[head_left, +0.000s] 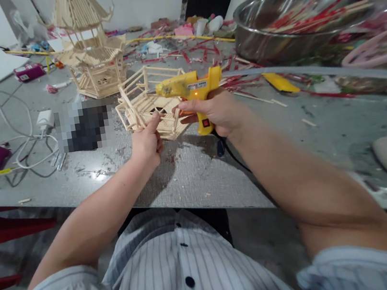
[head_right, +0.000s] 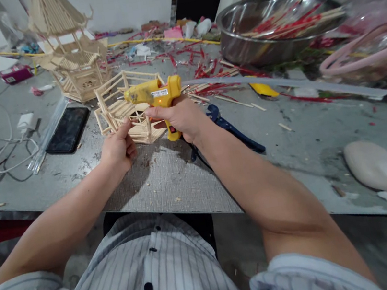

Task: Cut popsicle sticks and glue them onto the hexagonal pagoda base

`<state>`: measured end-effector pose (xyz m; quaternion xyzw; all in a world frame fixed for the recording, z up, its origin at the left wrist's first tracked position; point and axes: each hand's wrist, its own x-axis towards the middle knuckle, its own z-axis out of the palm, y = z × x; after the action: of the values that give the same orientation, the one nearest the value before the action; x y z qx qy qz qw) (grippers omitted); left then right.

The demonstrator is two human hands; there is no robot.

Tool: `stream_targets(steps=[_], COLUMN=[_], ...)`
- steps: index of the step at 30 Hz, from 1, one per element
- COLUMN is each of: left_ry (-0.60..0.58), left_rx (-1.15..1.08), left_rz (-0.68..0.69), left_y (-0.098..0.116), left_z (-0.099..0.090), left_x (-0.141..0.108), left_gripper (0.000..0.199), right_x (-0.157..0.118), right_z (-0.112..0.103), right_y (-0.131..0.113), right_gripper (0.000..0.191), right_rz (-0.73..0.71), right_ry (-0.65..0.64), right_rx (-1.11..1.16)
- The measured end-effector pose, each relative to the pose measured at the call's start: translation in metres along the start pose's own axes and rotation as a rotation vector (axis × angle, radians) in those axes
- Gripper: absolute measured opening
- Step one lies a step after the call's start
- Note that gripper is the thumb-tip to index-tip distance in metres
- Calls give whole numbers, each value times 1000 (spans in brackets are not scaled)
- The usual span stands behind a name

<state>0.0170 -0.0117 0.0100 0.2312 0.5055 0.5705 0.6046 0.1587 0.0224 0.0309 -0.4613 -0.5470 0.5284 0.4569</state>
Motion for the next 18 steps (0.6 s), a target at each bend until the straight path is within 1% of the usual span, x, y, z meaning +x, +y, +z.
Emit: stream_targets(steps=[4, 9, 14, 18], left_ry=[15, 29, 38, 44], left_rx=[16, 36, 62, 64], left_rz=[12, 15, 34, 46], left_y=[0, 1, 0, 0], left_z=[2, 6, 6, 7], left_x=[1, 0, 0, 0], left_gripper=[30, 31, 30, 28], right_x=[-3, -4, -4, -4], right_z=[1, 0, 0, -1], right_y=[-3, -3, -3, -1], right_gripper=[23, 24, 23, 21], right_rz=[2, -5, -11, -26], right_ry=[-18, 7, -26, -19], right_rx=[16, 32, 32, 38])
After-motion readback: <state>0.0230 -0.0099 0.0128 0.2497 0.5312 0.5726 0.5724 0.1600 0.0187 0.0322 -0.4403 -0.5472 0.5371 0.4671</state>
